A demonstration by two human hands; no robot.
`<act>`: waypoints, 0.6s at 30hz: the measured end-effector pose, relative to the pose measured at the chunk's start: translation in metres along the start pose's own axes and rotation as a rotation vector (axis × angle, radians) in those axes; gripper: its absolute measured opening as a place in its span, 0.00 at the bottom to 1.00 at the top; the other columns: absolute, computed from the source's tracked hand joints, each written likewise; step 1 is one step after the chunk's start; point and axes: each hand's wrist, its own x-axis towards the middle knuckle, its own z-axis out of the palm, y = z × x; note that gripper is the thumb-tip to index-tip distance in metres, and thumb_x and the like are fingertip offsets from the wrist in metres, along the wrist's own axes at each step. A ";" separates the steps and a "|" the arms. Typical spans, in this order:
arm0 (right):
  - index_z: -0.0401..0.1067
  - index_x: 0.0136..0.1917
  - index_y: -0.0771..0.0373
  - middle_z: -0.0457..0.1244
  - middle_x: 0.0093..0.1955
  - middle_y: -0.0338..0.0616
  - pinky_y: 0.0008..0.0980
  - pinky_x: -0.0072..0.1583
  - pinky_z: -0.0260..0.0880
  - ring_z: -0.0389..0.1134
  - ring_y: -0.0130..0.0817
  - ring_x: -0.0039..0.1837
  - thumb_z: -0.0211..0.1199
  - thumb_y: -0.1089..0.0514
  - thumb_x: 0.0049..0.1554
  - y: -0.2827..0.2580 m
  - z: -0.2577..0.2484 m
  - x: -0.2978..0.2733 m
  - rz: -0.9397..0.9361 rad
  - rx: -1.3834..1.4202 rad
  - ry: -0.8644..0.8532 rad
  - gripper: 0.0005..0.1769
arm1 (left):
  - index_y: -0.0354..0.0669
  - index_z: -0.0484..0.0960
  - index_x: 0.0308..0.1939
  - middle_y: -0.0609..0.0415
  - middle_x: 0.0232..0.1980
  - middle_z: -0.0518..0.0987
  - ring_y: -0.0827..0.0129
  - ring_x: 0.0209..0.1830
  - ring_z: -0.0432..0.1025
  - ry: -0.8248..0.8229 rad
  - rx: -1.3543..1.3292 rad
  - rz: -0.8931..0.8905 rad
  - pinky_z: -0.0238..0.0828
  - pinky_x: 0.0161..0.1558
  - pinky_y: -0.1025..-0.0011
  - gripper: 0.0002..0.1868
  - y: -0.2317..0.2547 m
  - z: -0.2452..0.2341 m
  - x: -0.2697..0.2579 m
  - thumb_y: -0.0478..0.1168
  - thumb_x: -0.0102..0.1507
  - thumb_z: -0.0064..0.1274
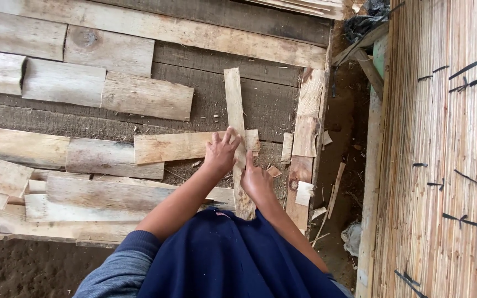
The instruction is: The person uses a red utility knife to shave and smooth the edges of wooden planks on a workbench. They repeatedly pick up planks, shave their edges, and place them back down, continuing this process throughout the clip.
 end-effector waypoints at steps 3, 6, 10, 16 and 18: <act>0.47 0.78 0.63 0.70 0.43 0.69 0.61 0.55 0.70 0.73 0.68 0.53 0.49 0.55 0.64 -0.005 -0.005 -0.011 -0.009 0.021 0.025 0.32 | 0.55 0.69 0.72 0.46 0.75 0.59 0.38 0.66 0.62 -0.010 0.006 -0.008 0.74 0.50 0.47 0.40 0.002 -0.001 0.001 0.49 0.57 0.67; 0.46 0.78 0.63 0.70 0.42 0.67 0.61 0.54 0.70 0.73 0.67 0.52 0.50 0.55 0.64 -0.001 0.001 -0.015 -0.027 0.010 0.054 0.33 | 0.56 0.68 0.73 0.45 0.76 0.58 0.36 0.67 0.61 -0.018 0.012 -0.010 0.74 0.50 0.46 0.41 0.002 0.005 0.002 0.49 0.57 0.67; 0.46 0.79 0.65 0.70 0.42 0.67 0.59 0.54 0.71 0.74 0.66 0.51 0.50 0.56 0.64 -0.003 0.005 -0.017 -0.027 0.026 0.070 0.33 | 0.55 0.67 0.73 0.44 0.76 0.58 0.36 0.66 0.62 -0.012 0.020 -0.006 0.74 0.50 0.45 0.41 0.000 0.008 0.002 0.49 0.57 0.67; 0.45 0.79 0.64 0.70 0.40 0.65 0.59 0.51 0.72 0.74 0.65 0.49 0.52 0.58 0.62 0.008 0.017 -0.011 -0.041 0.018 0.074 0.35 | 0.55 0.67 0.73 0.45 0.78 0.56 0.34 0.68 0.60 -0.027 0.018 -0.009 0.74 0.52 0.42 0.41 0.004 0.003 0.000 0.50 0.58 0.67; 0.43 0.81 0.59 0.70 0.45 0.67 0.61 0.56 0.70 0.73 0.67 0.54 0.49 0.54 0.63 0.012 0.021 -0.011 0.009 0.009 0.004 0.37 | 0.54 0.67 0.74 0.46 0.81 0.52 0.33 0.70 0.59 -0.060 0.000 -0.018 0.72 0.54 0.40 0.41 0.009 -0.006 -0.005 0.49 0.59 0.66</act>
